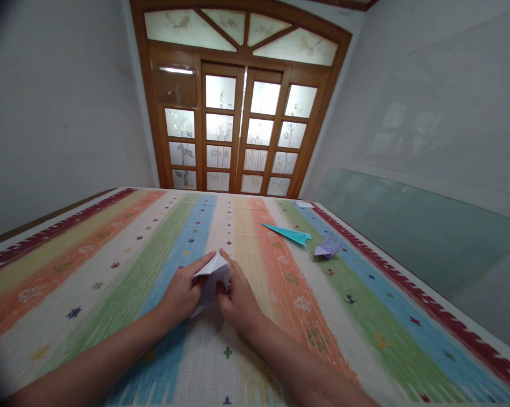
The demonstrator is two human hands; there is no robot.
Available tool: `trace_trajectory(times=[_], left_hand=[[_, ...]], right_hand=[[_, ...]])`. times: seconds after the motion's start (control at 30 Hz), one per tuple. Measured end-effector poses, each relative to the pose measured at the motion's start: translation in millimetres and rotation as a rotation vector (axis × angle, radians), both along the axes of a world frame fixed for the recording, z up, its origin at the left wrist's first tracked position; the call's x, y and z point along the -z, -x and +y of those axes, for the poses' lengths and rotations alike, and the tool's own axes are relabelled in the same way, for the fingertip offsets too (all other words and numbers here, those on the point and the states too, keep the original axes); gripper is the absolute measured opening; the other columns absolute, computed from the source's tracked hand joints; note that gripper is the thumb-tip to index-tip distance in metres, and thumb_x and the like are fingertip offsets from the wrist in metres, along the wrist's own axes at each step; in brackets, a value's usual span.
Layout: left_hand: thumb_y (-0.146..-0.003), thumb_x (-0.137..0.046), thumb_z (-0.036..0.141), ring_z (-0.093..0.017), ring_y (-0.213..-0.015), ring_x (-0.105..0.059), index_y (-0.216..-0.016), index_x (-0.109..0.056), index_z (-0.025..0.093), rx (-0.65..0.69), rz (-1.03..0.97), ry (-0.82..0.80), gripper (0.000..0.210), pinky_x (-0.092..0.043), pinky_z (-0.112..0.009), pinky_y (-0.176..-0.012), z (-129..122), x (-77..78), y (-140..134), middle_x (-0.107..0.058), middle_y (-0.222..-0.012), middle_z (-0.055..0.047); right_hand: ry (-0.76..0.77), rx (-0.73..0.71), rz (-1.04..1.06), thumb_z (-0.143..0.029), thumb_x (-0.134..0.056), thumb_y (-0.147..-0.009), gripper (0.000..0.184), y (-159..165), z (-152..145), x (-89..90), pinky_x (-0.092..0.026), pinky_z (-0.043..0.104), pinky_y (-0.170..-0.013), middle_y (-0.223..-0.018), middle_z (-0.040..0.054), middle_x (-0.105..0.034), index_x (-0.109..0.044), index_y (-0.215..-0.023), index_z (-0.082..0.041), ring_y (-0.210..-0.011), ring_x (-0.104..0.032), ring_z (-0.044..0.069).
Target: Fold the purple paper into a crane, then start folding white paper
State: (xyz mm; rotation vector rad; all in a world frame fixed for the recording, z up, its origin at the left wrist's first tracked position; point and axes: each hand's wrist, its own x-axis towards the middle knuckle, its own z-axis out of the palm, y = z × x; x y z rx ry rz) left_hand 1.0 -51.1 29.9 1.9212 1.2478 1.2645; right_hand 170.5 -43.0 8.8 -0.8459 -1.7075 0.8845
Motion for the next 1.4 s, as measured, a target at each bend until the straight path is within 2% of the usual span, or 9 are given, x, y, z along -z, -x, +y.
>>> trace_trajectory(times=[0.2, 0.4, 0.6, 0.77, 0.87, 1.0, 1.17, 1.27, 1.4], left_hand=[[-0.083, -0.047, 0.008, -0.023, -0.135, -0.046, -0.137, -0.055, 0.025, 0.008, 0.066, -0.06, 0.058, -0.03, -0.044, -0.117, -0.9, 0.9, 2.8, -0.051, -0.144, -0.005], [-0.083, -0.044, 0.007, -0.023, -0.133, -0.048, -0.128, -0.064, 0.025, 0.017, -0.042, -0.094, 0.053, -0.032, -0.042, -0.116, -1.4, -1.1, 7.4, -0.051, -0.145, -0.005], [-0.078, -0.048, 0.012, -0.026, -0.112, -0.061, -0.106, -0.072, 0.019, 0.083, -0.457, 0.278, 0.038, -0.046, -0.041, -0.098, 11.9, 5.6, 16.0, -0.065, -0.126, -0.009], [-0.063, -0.065, 0.008, -0.023, -0.099, -0.063, -0.117, -0.063, 0.02, 0.431, -0.6, 0.576, 0.056, -0.047, -0.033, -0.085, 19.2, 5.5, 26.9, -0.066, -0.118, -0.009], [-0.062, -0.07, 0.01, -0.024, -0.108, -0.059, -0.123, -0.058, 0.021, 0.485, -0.596, 0.473, 0.063, -0.046, -0.032, -0.09, 17.4, 1.9, 27.3, -0.06, -0.129, -0.01], [-0.075, -0.066, 0.017, -0.023, -0.102, -0.062, -0.128, -0.057, 0.02, 0.262, -0.383, 0.316, 0.054, -0.047, -0.033, -0.088, 13.4, 1.4, 18.9, -0.064, -0.123, -0.01], [-0.076, -0.064, 0.019, -0.026, -0.1, -0.065, -0.108, -0.071, 0.017, -0.002, -0.293, 0.229, 0.034, -0.047, -0.038, -0.092, 16.1, 4.7, 20.1, -0.071, -0.112, -0.01], [-0.077, -0.065, 0.023, -0.027, -0.103, -0.065, -0.1, -0.075, 0.018, -0.033, -0.24, 0.075, 0.026, -0.045, -0.04, -0.096, 17.6, 2.8, 30.6, -0.071, -0.114, -0.011], [-0.077, -0.066, 0.025, -0.027, -0.104, -0.064, -0.094, -0.077, 0.021, 0.033, -0.107, -0.132, 0.02, -0.047, -0.041, -0.093, 13.2, -2.3, 37.1, -0.068, -0.117, -0.011]], right_hand=[[0.127, -0.014, 0.101, -0.023, -0.055, -0.086, 0.072, -2.3, 5.5, 5.3, -0.055, 0.04, -0.087, -0.125, 0.0094, -0.06, -0.029, -0.153, -0.028, -0.107, -0.059, 0.024], [-0.078, 0.082, -0.007, -0.023, -0.06, -0.087, 0.055, -9.4, 4.8, -6.9, -0.043, 0.041, -0.103, -0.133, 0.0069, -0.054, -0.05, -0.14, -0.033, -0.12, -0.053, 0.024], [-0.105, 0.107, 0.011, -0.01, -0.045, -0.086, 0.044, -15.7, 8.2, -7.5, -0.044, 0.038, -0.101, -0.126, 0.0039, -0.057, -0.072, -0.112, -0.034, -0.118, -0.054, 0.02], [-0.09, 0.13, 0.006, -0.007, -0.044, -0.083, 0.044, -24.3, 13.2, -5.7, -0.044, 0.039, -0.101, -0.125, 0.0037, -0.058, -0.075, -0.104, -0.031, -0.117, -0.054, 0.02], [-0.089, 0.114, 0.011, -0.01, -0.047, -0.086, 0.04, -23.7, 13.3, -6.8, -0.045, 0.038, -0.1, -0.124, 0.0044, -0.059, -0.074, -0.108, -0.031, -0.116, -0.055, 0.02], [-0.102, 0.059, 0.011, -0.015, -0.05, -0.09, 0.035, -16.3, 8.4, -10.2, -0.046, 0.037, -0.098, -0.123, 0.0068, -0.059, -0.069, -0.116, -0.029, -0.114, -0.056, 0.021], [-0.121, -0.054, 0.004, -0.023, -0.056, -0.091, 0.032, -13.6, 2.8, -10.6, -0.049, 0.034, -0.093, -0.125, 0.0091, -0.056, -0.067, -0.121, -0.028, -0.114, -0.056, 0.022], [0.064, -0.212, 0.194, -0.045, -0.06, -0.09, 0.043, -14.8, 3.7, -9.7, -0.054, 0.032, -0.077, -0.136, 0.0101, -0.047, -0.058, -0.13, -0.031, -0.103, -0.06, 0.021], [0.53, -0.31, 0.513, -0.067, -0.046, -0.089, 0.062, -12.8, 8.3, -10.3, -0.057, 0.032, -0.062, -0.143, 0.0104, -0.04, -0.04, -0.142, -0.037, -0.091, -0.063, 0.019]])
